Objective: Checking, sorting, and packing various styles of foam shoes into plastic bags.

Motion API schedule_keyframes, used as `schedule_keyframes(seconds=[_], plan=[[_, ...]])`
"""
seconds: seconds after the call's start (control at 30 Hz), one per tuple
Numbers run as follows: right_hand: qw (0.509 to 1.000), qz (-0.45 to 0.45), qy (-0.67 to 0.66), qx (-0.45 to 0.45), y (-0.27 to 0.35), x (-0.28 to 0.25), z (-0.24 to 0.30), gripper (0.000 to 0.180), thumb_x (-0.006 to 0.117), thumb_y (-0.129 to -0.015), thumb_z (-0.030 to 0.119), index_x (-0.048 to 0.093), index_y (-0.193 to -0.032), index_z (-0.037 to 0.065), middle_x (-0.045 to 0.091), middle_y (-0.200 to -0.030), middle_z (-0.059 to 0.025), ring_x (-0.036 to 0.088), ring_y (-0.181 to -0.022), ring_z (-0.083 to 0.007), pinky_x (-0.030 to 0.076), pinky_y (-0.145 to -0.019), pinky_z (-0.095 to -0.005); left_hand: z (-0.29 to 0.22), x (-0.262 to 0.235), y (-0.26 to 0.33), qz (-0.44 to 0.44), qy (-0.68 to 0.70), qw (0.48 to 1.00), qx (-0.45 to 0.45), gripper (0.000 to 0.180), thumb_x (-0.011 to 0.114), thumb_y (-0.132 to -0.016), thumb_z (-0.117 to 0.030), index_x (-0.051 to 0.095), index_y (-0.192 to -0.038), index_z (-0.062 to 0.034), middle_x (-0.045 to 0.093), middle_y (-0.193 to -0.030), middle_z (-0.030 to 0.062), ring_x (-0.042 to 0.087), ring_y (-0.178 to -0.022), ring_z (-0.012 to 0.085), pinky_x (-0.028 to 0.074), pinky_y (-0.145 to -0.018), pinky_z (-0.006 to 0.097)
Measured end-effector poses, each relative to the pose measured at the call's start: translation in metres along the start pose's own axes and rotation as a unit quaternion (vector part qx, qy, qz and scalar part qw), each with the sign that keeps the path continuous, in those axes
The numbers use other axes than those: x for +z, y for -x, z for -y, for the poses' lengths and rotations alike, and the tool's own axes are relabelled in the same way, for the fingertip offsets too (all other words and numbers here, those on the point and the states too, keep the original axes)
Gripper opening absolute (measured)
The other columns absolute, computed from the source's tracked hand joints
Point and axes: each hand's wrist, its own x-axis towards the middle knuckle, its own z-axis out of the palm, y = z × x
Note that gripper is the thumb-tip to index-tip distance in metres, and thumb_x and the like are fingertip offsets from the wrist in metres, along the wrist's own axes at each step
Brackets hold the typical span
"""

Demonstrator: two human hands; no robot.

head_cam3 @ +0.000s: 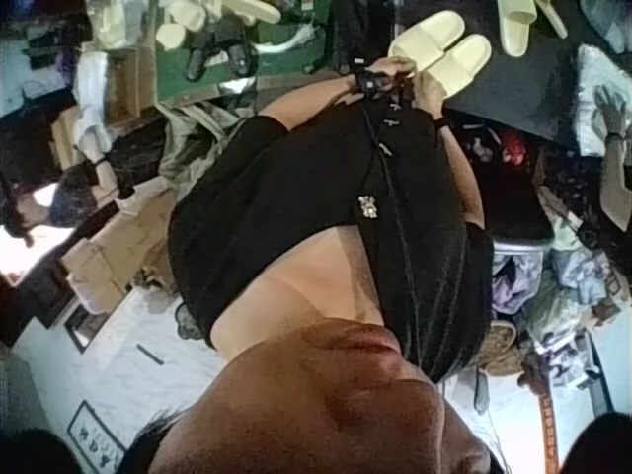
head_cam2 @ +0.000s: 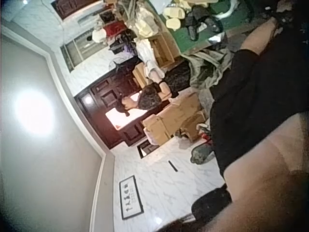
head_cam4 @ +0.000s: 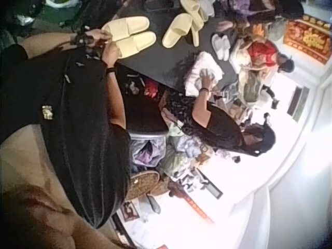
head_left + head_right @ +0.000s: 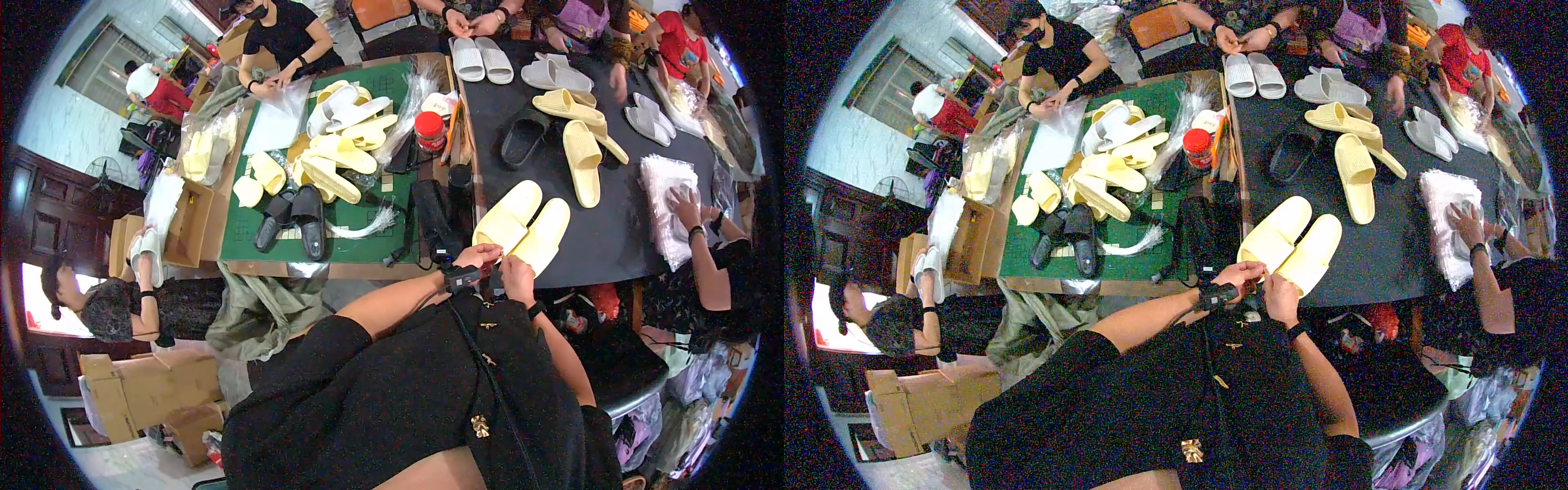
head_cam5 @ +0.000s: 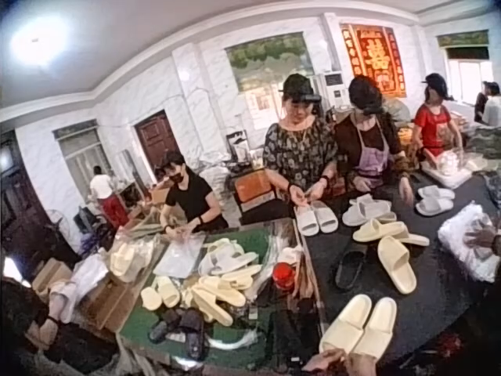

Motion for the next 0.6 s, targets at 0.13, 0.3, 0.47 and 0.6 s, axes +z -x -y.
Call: schedule_keyframes(seconds=[0.13, 0.3, 0.47, 0.6], plan=[[0.996, 0.027, -0.081, 0.033, 0.000, -0.005, 0.006, 0.032, 0.050, -0.089, 0.021, 0.057, -0.066, 0.000, 0.055, -0.050, -0.0118, 0.057, -0.046, -0.0228, 0.044, -0.047, -0.0351, 0.004, -0.005, -0.005, -0.013, -0.057, 0.998, 0.020, 0.025, 0.065, -0.085, -0.015, 0.061, -0.106, -0.0023, 0.063, -0.092, 0.0016, 0.057, -0.076, 0.0093, 0.045, -0.066, 0.023], [0.998, 0.018, -0.055, 0.025, -0.001, 0.002, -0.003, 0.033, 0.050, -0.089, 0.020, 0.057, -0.065, -0.001, 0.054, -0.049, -0.0117, 0.055, -0.044, -0.0211, 0.042, -0.045, -0.0334, -0.007, 0.012, 0.012, -0.055, -0.157, 0.986, 0.024, 0.025, 0.066, -0.084, -0.020, 0.064, -0.105, -0.0057, 0.064, -0.088, -0.0015, 0.055, -0.068, 0.0067, 0.043, -0.057, 0.020], [0.993, 0.022, -0.105, 0.056, 0.000, 0.011, -0.008, 0.033, 0.049, -0.089, 0.018, 0.057, -0.064, -0.002, 0.053, -0.048, -0.0099, 0.053, -0.042, -0.0175, 0.041, -0.043, -0.0305, 0.006, 0.002, -0.001, -0.060, -0.162, 0.983, 0.057, 0.024, 0.066, -0.084, -0.021, 0.066, -0.103, -0.0070, 0.065, -0.086, -0.0025, 0.054, -0.065, 0.0055, 0.041, -0.054, 0.019], [0.979, 0.049, -0.164, 0.114, 0.000, 0.010, -0.004, 0.033, 0.049, -0.088, 0.017, 0.057, -0.063, -0.003, 0.053, -0.048, -0.0091, 0.052, -0.042, -0.0158, 0.040, -0.042, -0.0293, 0.011, 0.001, -0.006, -0.083, -0.169, 0.978, 0.091, 0.017, 0.069, -0.082, -0.017, 0.067, -0.095, -0.0060, 0.063, -0.078, -0.0024, 0.050, -0.056, 0.0057, 0.039, -0.049, 0.021]])
